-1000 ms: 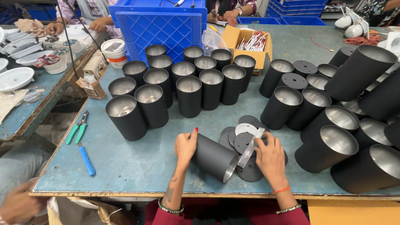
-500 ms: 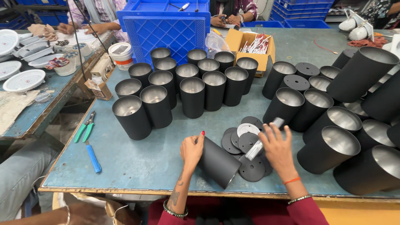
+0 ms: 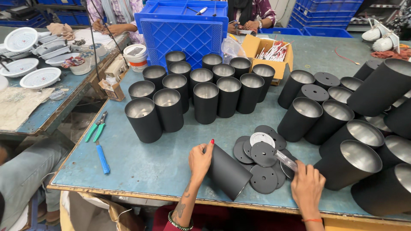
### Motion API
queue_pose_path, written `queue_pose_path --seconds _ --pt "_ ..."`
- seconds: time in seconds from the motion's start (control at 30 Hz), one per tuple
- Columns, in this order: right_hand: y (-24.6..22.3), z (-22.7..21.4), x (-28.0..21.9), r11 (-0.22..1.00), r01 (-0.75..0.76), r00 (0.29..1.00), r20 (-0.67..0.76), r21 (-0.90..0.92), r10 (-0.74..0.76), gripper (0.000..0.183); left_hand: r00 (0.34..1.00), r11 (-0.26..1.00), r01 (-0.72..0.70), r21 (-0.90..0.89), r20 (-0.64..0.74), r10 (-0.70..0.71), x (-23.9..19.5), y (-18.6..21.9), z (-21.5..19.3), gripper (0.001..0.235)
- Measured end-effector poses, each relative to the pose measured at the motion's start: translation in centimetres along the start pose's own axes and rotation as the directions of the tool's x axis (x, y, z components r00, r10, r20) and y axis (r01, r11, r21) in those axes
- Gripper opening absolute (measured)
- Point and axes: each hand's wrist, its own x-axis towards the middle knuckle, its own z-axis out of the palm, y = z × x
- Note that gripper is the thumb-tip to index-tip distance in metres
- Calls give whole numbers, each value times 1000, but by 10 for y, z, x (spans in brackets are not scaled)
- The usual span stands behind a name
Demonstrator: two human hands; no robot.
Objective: The person repeatedly picks up black cylindrical containers and uses a metal tool to press circular discs into the open ends. The person handles the cylinders one at a time, inserts the discs, and places the finished units back on the table. The process is repeated continuously throughout the clip.
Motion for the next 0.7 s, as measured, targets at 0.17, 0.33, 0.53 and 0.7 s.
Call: queue_pose_path --seconds 0.17,0.33,0.53,0.7 --pt "4 8 -4 999 -16 1000 10 32 16 33 999 996 42 -76 20 -41 -4 -3 -6 52" --pt "7 10 -8 997 -28 1000 2 78 28 29 992 974 108 -200 79 -93 -8 -11 -11 43" --pt "11 14 -8 994 -49 999 3 93 49 27 971 855 170 -489 233 -60 -10 -22 -20 37" --pt "14 17 -10 991 -67 998 3 115 67 27 928 829 280 -484 357 -105 -20 -17 -39 29"
